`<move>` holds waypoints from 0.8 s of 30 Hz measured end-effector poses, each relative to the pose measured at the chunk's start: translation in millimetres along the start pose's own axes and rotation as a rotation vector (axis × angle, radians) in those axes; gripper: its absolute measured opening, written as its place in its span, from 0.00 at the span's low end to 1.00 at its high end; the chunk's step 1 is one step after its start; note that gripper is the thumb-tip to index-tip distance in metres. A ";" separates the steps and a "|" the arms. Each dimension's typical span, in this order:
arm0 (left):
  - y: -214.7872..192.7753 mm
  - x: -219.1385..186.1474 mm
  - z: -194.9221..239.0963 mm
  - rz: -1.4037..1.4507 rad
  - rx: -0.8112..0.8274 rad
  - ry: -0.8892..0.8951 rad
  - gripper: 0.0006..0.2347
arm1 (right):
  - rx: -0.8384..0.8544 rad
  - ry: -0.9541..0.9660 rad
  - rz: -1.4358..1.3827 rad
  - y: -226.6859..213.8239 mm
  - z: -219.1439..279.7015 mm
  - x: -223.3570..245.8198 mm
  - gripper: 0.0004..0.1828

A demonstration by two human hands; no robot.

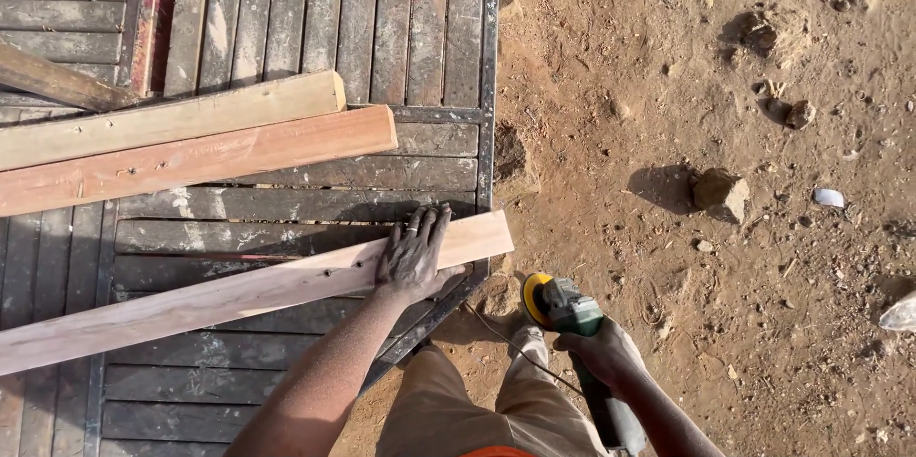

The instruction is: Sanding wooden planks using an angle grinder and inspecting the results

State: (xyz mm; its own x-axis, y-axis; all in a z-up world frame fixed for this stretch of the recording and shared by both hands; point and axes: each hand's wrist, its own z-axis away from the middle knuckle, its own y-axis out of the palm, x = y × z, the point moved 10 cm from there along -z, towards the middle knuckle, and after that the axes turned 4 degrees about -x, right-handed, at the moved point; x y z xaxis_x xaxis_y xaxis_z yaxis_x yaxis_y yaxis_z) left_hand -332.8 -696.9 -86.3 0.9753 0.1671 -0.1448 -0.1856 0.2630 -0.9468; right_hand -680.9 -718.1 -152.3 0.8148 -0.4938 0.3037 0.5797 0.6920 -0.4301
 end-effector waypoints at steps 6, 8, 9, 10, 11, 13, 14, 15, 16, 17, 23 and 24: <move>128.7 40.9 -28.6 -0.079 -0.060 0.027 0.52 | -0.027 -0.117 -0.263 -13.7 -9.5 82.8 0.23; 53.7 17.5 -9.7 -0.061 -0.083 0.019 0.50 | -0.022 -0.147 -0.204 -15.5 -9.1 118.8 0.26; 15.6 5.8 0.1 -0.040 -0.107 0.011 0.48 | -0.017 -0.176 -0.142 -15.9 -8.5 137.1 0.29; 11.4 3.8 2.3 -0.038 -0.104 0.013 0.48 | -0.018 -0.172 -0.143 -13.2 -5.3 141.2 0.29; 7.0 1.2 4.2 -0.039 -0.102 0.025 0.48 | -0.017 -0.173 -0.139 -10.4 -2.1 146.2 0.28; 43.9 14.7 -8.9 -0.041 -0.101 0.036 0.48 | -0.016 -0.178 -0.137 -12.9 13.0 153.1 0.27; 92.5 32.2 -21.4 -0.034 -0.038 0.015 0.48 | -0.026 -0.158 -0.110 -17.8 25.9 150.2 0.28; 141.0 49.9 -33.1 -0.027 0.025 -0.005 0.48 | -0.036 -0.138 -0.084 -22.6 39.0 147.6 0.29; 137.9 47.8 -29.8 -0.028 0.024 -0.006 0.48 | -0.035 -0.140 -0.084 -25.7 45.9 137.0 0.29; 135.3 47.5 -26.1 0.003 0.031 -0.031 0.50 | -0.039 -0.096 -0.036 -28.9 52.6 121.3 0.30; 52.9 17.5 -8.8 0.024 -0.006 -0.045 0.50 | -0.016 -0.039 0.145 -23.3 43.1 31.5 0.15; 60.5 20.0 -7.8 0.062 -0.010 -0.053 0.50 | -0.011 -0.029 0.010 -16.4 36.9 11.5 0.15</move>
State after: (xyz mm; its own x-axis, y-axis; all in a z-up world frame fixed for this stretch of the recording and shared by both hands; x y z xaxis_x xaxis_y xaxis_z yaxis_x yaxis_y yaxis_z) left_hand -323.6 -685.0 -148.6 0.9542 0.2327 -0.1883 -0.2441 0.2411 -0.9393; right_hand -680.9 -715.8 -110.4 0.8206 -0.4708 0.3239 0.5713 0.6912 -0.4425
